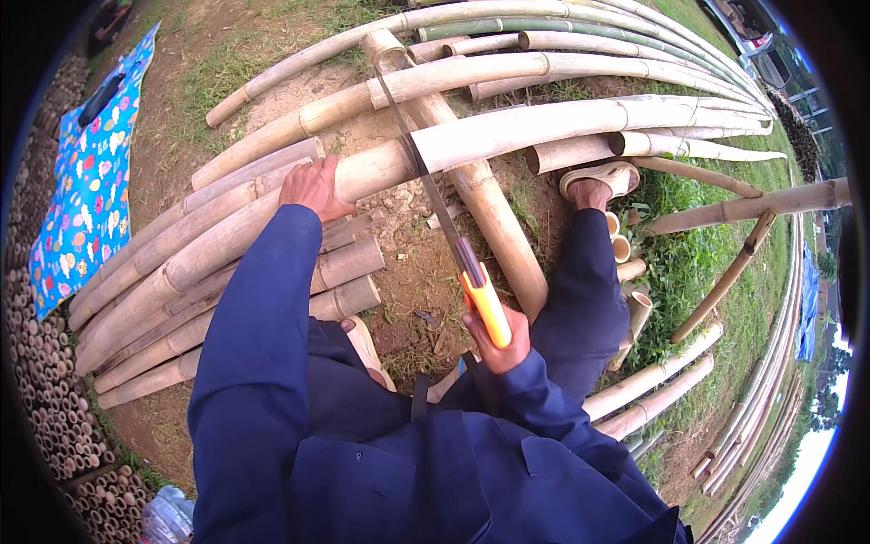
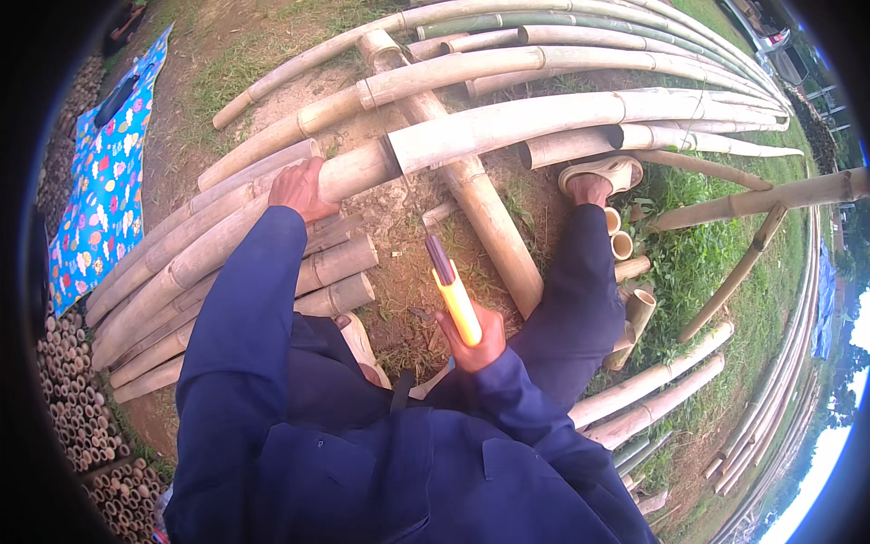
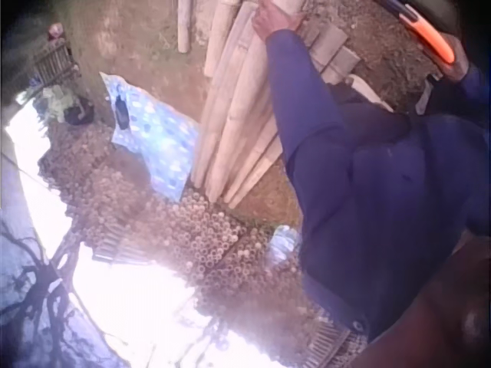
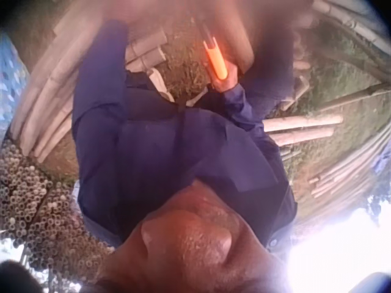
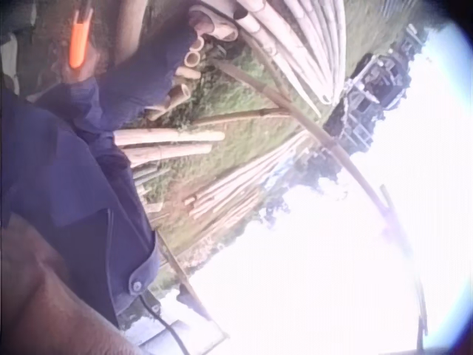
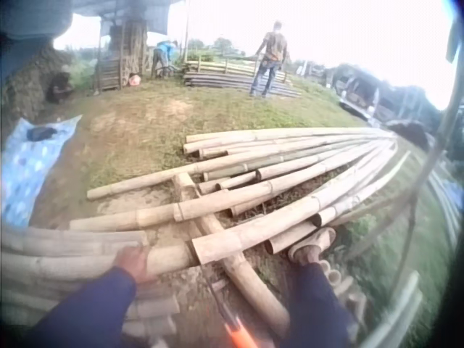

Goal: The person uses a hand saw to cut a bamboo pole into shorter sections. The cut pieces are stacked on the ground next to other bamboo poles.

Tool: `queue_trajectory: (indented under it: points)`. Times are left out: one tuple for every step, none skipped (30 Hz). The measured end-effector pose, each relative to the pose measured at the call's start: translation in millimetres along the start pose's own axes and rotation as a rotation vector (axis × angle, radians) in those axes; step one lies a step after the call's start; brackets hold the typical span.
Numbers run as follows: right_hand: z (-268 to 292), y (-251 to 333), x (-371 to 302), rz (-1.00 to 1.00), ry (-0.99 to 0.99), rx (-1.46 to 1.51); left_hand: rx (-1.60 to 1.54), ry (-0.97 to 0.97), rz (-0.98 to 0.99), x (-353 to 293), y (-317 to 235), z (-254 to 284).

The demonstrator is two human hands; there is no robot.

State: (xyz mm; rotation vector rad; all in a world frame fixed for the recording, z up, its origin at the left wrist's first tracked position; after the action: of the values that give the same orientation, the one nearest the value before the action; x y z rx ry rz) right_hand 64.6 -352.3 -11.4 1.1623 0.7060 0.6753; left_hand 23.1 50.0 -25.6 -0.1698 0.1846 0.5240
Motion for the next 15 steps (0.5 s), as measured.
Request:
queue_trajectory:
  points:
    - [13.2,11.4,-37.3,-0.035,0.001,-0.061,0.009,0.008,0.008,-6.9,-1.4,-5.4]
    - [22.9,34.8,-63.0,0.033,-0.014,-0.156,0.021,0.012,0.026,-13.5,-0.9,-8.9]
    - [26.0,33.9,-68.1,0.078,-0.057,-0.163,0.029,-0.02,0.028,-9.4,-2.5,-6.5]
    - [28.7,34.6,-72.3,0.116,-0.104,-0.18,0.031,-0.039,0.024,-6.1,-4.8,-8.8]
    - [25.0,31.5,-47.5,0.078,-0.073,-0.147,0.042,-0.048,0.015,-8.4,-7.4,-11.2]
    - [19.8,29.3,-27.0,0.023,-0.044,-0.112,0.039,-0.028,0.017,-9.0,-9.4,-13.4]
    - [10.6,13.1,18.6,-0.049,-0.007,-0.083,0.034,-0.015,0.009,-6.7,-13.7,-11.2]
    - [-0.1,5.0,63.1,0.057,-0.032,0.004,0.038,-0.016,-0.007,0.1,-20.0,-4.9]
    - [-9.8,9.2,82.6,0.137,-0.071,-0.013,0.036,-0.028,-0.024,3.1,-18.6,-0.6]
    - [-21.1,4.3,81.4,0.143,-0.067,-0.009,0.023,-0.03,-0.03,0.2,-12.3,-1.2]
    - [-24.0,1.1,73.6,0.112,-0.03,0.022,0.008,-0.031,-0.038,-3.8,-8.8,-3.7]
    - [-17.5,-0.4,44.0,0.045,-0.023,-0.008,0.022,-0.029,-0.033,-9.7,-9.0,-9.2]
    - [-6.9,-0.5,15.2,0.007,-0.01,-0.043,0.04,-0.054,-0.018,-8.3,-4.0,-4.6]
    - [4.9,14.0,-23.4,0.005,-0.013,-0.058,0.044,-0.055,0.0,-12.8,-3.8,-8.5]
    - [15.4,27.1,-59.0,0.006,-0.007,-0.063,0.05,-0.035,0.004,-19.1,-6.6,-11.9]
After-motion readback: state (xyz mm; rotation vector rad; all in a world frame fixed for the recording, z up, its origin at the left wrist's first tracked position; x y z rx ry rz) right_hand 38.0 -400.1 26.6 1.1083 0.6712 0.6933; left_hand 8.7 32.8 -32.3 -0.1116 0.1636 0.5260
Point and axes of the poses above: each hand's wrist, its own x-axis towards the middle knuckle, its own z-axis out of the back of the hand, y = z × x, the point moved 2 cm from there along x, towards the middle knuckle, and after that the axes turned 10 degrees about y, right-handed, at the moved point
